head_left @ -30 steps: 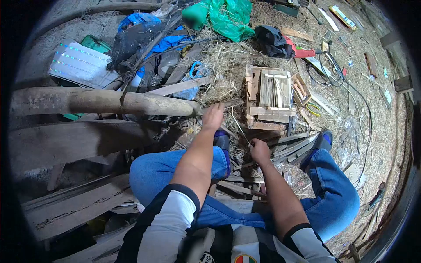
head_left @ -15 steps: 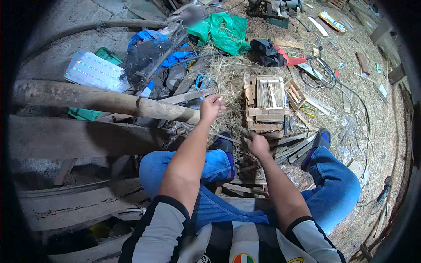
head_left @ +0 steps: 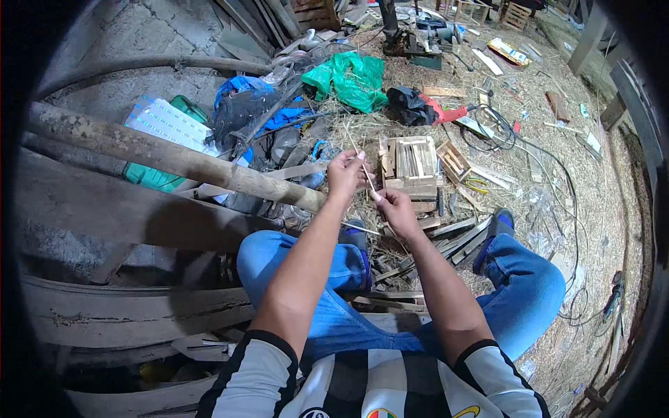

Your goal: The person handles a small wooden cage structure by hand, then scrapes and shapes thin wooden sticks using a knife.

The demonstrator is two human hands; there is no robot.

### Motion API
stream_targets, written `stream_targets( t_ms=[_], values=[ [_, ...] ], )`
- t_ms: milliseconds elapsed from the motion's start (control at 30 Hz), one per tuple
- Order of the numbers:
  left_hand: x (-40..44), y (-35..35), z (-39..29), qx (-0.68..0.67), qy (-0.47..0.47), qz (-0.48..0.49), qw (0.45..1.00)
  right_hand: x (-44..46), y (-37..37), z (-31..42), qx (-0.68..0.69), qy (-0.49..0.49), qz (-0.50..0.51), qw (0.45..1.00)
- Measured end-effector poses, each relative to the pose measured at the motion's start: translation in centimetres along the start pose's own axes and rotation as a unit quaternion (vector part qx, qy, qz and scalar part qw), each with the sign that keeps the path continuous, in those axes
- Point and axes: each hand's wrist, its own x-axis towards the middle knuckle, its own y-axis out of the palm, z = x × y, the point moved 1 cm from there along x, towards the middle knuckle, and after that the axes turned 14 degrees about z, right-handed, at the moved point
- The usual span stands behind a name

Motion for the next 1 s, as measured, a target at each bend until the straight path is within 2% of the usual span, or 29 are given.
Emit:
stream_targets(
  t_ms=[133, 300, 500, 567, 700, 800, 867, 1000],
  values=[
    [0.5, 0.3, -1.5, 0.028, 0.003, -0.029, 0.999, -0.9, -0.7, 0.0, -0.055, 0.000, 0.028, 0.998],
    [1.9, 0.1, -2.1, -0.027, 0.041, -0.082, 0.995, -1.5, -1.4, 0.0, -0.082, 0.005, 0.036, 0.996],
    [2.7, -1.3, -3.2, -0.033, 0.044, -0.134, 0.989, -1.9, -1.7, 1.1, -0.024, 0.032, 0.107, 0.994],
    [2.5, -1.7, -3.4, -0.044, 0.033, -0.164, 0.985, -1.7, -1.6, 1.2, 0.045, 0.048, 0.165, 0.984],
    [3.1, -3.4, -3.7, -0.059, 0.031, -0.198, 0.978, -1.9, -1.5, 1.6, 0.102, 0.087, 0.190, 0.973],
    [3.0, -3.6, -3.5, -0.086, 0.029, -0.186, 0.978, -2.1, -1.4, 2.0, 0.136, 0.106, 0.186, 0.967],
    [2.5, -2.7, -3.5, -0.099, 0.040, -0.189, 0.976, -2.3, -1.4, 2.1, 0.226, 0.111, 0.194, 0.948],
    [1.6, -0.9, -2.8, -0.153, 0.050, -0.127, 0.979, -2.1, -1.6, 1.6, 0.275, 0.101, 0.196, 0.936]
  ],
)
